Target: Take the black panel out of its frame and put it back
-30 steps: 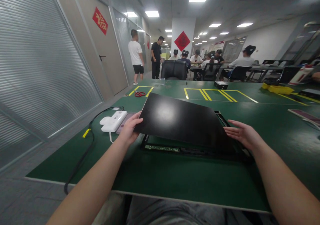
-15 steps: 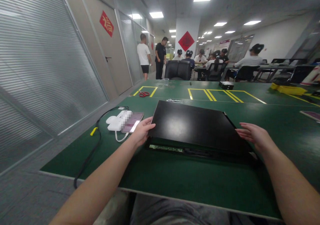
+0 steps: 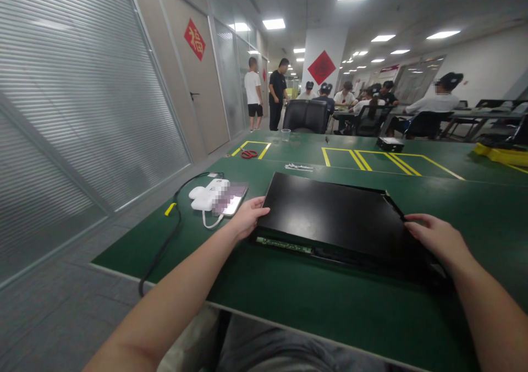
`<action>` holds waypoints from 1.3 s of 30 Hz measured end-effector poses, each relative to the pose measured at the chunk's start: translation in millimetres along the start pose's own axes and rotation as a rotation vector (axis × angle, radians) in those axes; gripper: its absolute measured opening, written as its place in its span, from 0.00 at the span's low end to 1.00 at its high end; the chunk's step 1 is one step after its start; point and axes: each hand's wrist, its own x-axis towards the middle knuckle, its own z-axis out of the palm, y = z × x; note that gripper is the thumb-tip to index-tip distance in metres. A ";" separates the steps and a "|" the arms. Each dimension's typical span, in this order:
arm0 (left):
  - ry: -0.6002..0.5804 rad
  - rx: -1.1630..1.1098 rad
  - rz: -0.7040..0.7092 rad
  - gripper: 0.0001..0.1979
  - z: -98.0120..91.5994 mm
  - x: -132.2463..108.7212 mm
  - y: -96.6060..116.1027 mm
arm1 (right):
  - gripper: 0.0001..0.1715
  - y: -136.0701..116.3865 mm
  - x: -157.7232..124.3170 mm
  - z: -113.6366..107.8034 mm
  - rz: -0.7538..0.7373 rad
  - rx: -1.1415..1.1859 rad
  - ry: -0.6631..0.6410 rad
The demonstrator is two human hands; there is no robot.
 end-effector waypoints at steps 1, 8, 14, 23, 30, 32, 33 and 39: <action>0.001 0.001 0.001 0.21 -0.1 -0.1 -0.2 | 0.18 -3.0 -1.0 -2.0 0.009 -0.058 -0.030; -0.008 0.020 0.011 0.21 -3.3 0.2 -2.4 | 0.21 -11.6 -6.9 -5.3 0.008 -0.116 -0.081; -0.029 0.028 0.011 0.22 -4.9 1.2 -2.8 | 0.24 -8.5 -7.2 -2.9 -0.013 -0.188 -0.100; -0.041 -0.002 0.011 0.29 -5.1 0.9 -1.6 | 0.23 -11.5 -8.2 -5.1 -0.026 -0.225 -0.104; -0.073 -0.028 0.022 0.26 -4.0 2.5 -2.1 | 0.22 -11.5 -6.4 -5.6 -0.025 -0.227 -0.119; -0.068 -0.042 0.021 0.23 -2.9 2.2 -1.9 | 0.21 -10.9 -6.3 -5.1 -0.036 -0.225 -0.104; -0.068 -0.048 0.020 0.22 -2.5 1.9 -1.9 | 0.21 -10.5 -6.2 -4.8 -0.040 -0.224 -0.096; -0.037 -0.056 0.003 0.20 -2.3 1.3 -3.2 | 0.20 -9.4 -6.8 -4.1 -0.039 -0.215 -0.100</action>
